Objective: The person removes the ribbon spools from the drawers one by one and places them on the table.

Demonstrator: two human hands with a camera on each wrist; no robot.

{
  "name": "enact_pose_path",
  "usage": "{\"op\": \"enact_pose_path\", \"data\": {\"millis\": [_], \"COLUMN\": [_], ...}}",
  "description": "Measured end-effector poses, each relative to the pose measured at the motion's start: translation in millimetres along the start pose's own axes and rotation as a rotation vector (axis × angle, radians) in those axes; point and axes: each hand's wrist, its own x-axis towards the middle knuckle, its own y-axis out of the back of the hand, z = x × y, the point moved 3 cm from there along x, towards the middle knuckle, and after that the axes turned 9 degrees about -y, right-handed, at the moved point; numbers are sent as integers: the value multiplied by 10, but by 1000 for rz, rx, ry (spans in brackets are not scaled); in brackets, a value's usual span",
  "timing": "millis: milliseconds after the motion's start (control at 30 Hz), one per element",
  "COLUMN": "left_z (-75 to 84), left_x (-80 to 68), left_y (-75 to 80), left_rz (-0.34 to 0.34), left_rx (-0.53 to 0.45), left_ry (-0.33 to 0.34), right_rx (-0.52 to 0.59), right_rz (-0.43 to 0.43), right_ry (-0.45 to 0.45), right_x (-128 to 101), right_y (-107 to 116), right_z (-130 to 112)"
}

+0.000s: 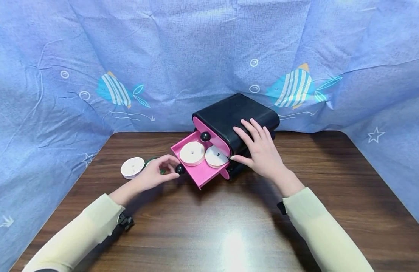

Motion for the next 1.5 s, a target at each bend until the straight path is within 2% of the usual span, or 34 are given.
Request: {"op": "enact_pose_path", "data": {"millis": [200, 367, 500, 700, 800, 1000, 1133, 1500], "left_z": [37, 89, 157, 206, 190, 145, 120, 96], "left_x": [-15, 51, 175, 421, 537, 710, 791, 918], "left_y": [118, 247, 350, 413, 385, 278, 216, 110], "left_rz": [64, 120, 120, 31, -35, -137, -194, -324], "left_rx": [5, 21, 61, 50, 34, 75, 92, 119], "left_ry": [30, -9, -33, -48, -38, 21, 47, 54], "right_rx": [1, 0, 1, 0, -2, -1, -7, -7], "right_rz": [7, 7, 8, 5, -1, -7, -6, 0], "right_ry": [6, 6, 5, 1, -4, -5, -5, -4], "right_x": [-2, -4, -8, -12, -13, -8, -7, -11], "right_y": [-2, -6, -14, -13, -10, -1, -3, -9], "right_z": [5, 16, 22, 22, 16, 6, 1, 7]}}
